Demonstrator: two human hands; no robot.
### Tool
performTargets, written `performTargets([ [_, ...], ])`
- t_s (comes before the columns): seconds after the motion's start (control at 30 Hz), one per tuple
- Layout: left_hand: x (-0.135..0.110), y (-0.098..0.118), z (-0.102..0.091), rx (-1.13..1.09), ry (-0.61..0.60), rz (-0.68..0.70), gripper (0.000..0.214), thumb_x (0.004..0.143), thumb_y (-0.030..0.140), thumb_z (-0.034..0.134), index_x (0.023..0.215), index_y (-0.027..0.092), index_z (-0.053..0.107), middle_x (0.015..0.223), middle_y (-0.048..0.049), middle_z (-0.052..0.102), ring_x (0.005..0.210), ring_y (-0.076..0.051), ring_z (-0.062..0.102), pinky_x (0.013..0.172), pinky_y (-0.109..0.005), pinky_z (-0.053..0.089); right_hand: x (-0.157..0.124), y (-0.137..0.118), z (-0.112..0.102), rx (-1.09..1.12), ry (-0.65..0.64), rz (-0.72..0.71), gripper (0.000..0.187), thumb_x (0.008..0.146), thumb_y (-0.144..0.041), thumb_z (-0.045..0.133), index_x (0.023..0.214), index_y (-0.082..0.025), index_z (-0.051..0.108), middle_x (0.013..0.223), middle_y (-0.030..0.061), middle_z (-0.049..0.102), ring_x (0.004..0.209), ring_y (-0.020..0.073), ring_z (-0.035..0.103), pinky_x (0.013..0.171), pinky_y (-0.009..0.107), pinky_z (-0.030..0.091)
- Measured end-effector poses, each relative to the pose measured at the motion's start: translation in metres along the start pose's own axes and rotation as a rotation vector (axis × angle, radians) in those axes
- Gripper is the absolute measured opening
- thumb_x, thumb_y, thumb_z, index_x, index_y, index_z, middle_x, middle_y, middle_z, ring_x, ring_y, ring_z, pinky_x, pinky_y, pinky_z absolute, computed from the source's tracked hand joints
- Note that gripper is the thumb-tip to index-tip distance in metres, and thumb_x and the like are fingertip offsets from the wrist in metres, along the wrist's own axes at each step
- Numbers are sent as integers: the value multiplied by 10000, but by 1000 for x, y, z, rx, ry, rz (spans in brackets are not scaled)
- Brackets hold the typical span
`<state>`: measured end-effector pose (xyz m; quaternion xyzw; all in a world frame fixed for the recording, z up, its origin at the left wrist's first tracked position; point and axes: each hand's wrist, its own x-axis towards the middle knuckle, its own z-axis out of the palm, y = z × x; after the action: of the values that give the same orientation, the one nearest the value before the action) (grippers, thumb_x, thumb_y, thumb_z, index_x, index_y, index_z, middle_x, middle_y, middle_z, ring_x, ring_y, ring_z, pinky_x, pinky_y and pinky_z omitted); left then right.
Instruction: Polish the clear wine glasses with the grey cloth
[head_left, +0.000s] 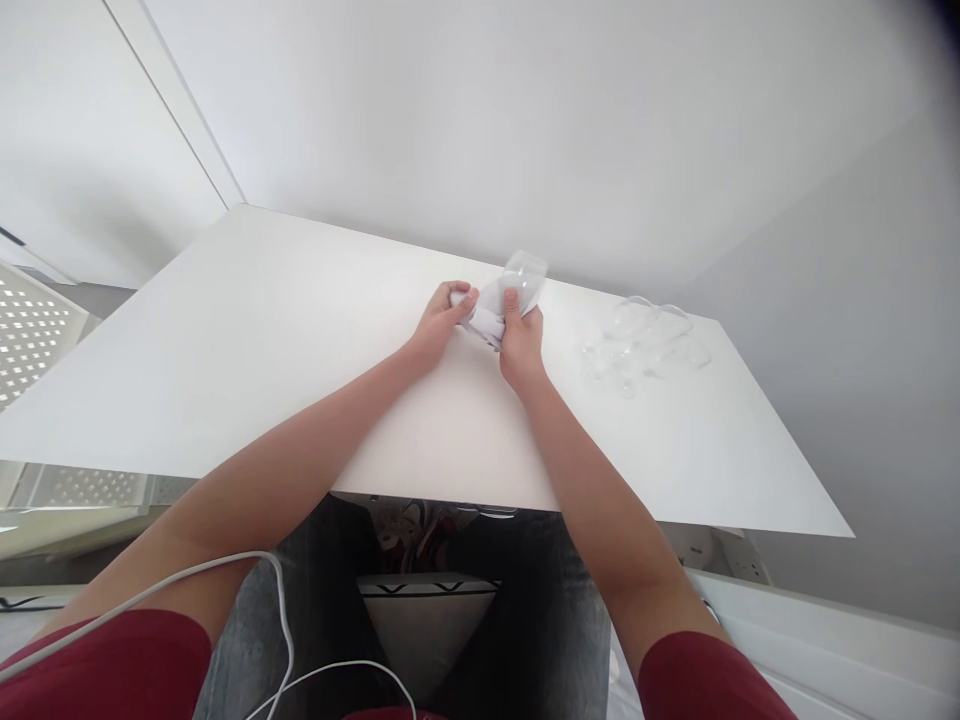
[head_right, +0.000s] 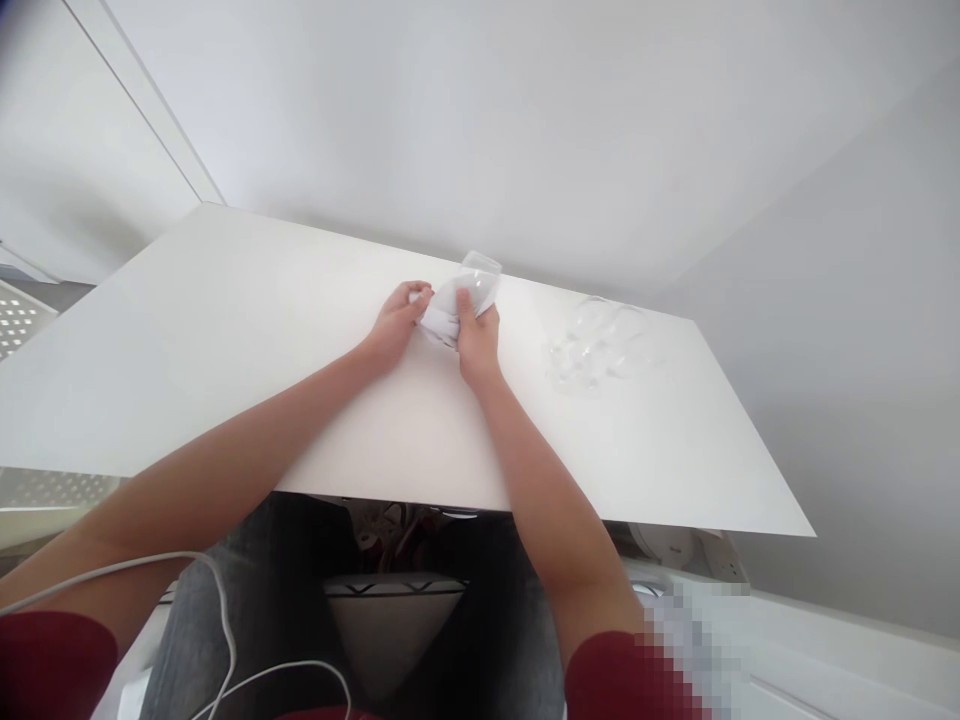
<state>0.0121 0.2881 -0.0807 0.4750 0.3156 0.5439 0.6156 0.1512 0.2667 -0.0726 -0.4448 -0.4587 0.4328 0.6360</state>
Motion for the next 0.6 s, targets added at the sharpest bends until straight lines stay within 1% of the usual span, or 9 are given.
performTargets([
  [0.03, 0, 2, -1, -28, 12, 8, 499, 889, 594, 834, 1196, 229, 686, 1192, -66, 759, 1082, -222, 736, 926, -331, 578, -2, 0, 2, -15, -61, 51, 742, 852, -833, 757, 1162, -167, 651, 1095, 109, 736, 1014, 211, 720, 785, 286, 597],
  [0.1, -1, 6, -3, -67, -31, -9, 569, 888, 649, 825, 1257, 236, 690, 1192, -75, 755, 1074, -236, 746, 915, -350, 586, -8, -2, 6, -43, -202, 146, 783, 806, -855, 791, 1140, -159, 662, 1010, 99, 731, 979, 216, 712, 731, 276, 572],
  [0.17, -2, 11, -4, -62, -56, -19, 562, 890, 649, 828, 1254, 237, 715, 1146, -75, 756, 1050, -249, 752, 932, -387, 590, -14, -4, 10, -26, -288, 217, 782, 805, -871, 782, 1130, -171, 659, 948, 79, 714, 951, 212, 701, 715, 274, 559],
  [0.27, -1, 15, -6, -72, -17, 37, 462, 983, 664, 719, 1194, 255, 766, 1197, -71, 761, 1054, -243, 745, 986, -432, 584, -16, -8, 10, 84, -357, 327, 713, 918, -893, 607, 1069, -197, 642, 859, 57, 665, 893, 204, 679, 697, 282, 551],
  [0.33, 1, 15, -8, -120, 24, 77, 485, 1020, 690, 656, 1189, 252, 782, 1292, -80, 757, 1085, -238, 735, 1001, -423, 583, -15, -10, 7, 178, -373, 387, 595, 978, -793, 566, 993, -200, 616, 800, 44, 620, 809, 184, 640, 652, 274, 522],
  [0.4, 2, 15, -9, -141, 29, 97, 522, 1014, 700, 665, 1226, 237, 780, 1356, -98, 749, 1121, -242, 729, 995, -394, 585, -14, -12, 5, 244, -344, 406, 412, 954, -597, 673, 936, -197, 577, 766, 21, 583, 717, 145, 571, 610, 249, 475],
  [0.47, 2, 15, -8, -131, -10, 113, 552, 1005, 710, 671, 1262, 232, 772, 1366, -106, 754, 1144, -251, 734, 987, -378, 588, -15, -14, 4, 266, -316, 395, 330, 861, -426, 785, 955, -198, 565, 767, -4, 573, 676, 114, 516, 592, 223, 436],
  [0.53, 0, 16, -7, -127, -69, 104, 596, 1011, 742, 630, 1287, 231, 764, 1370, -114, 764, 1170, -269, 746, 1006, -389, 588, -16, -14, 4, 274, -339, 381, 400, 789, -378, 853, 1039, -212, 588, 803, -14, 592, 695, 109, 517, 606, 213, 440],
  [0.6, -2, 18, -5, -127, -91, 93, 648, 1011, 775, 593, 1289, 213, 760, 1379, -133, 770, 1209, -293, 751, 1037, -408, 585, -18, -12, 4, 285, -393, 371, 491, 766, -437, 894, 1100, -231, 599, 837, -16, 604, 721, 115, 533, 623, 217, 462],
])
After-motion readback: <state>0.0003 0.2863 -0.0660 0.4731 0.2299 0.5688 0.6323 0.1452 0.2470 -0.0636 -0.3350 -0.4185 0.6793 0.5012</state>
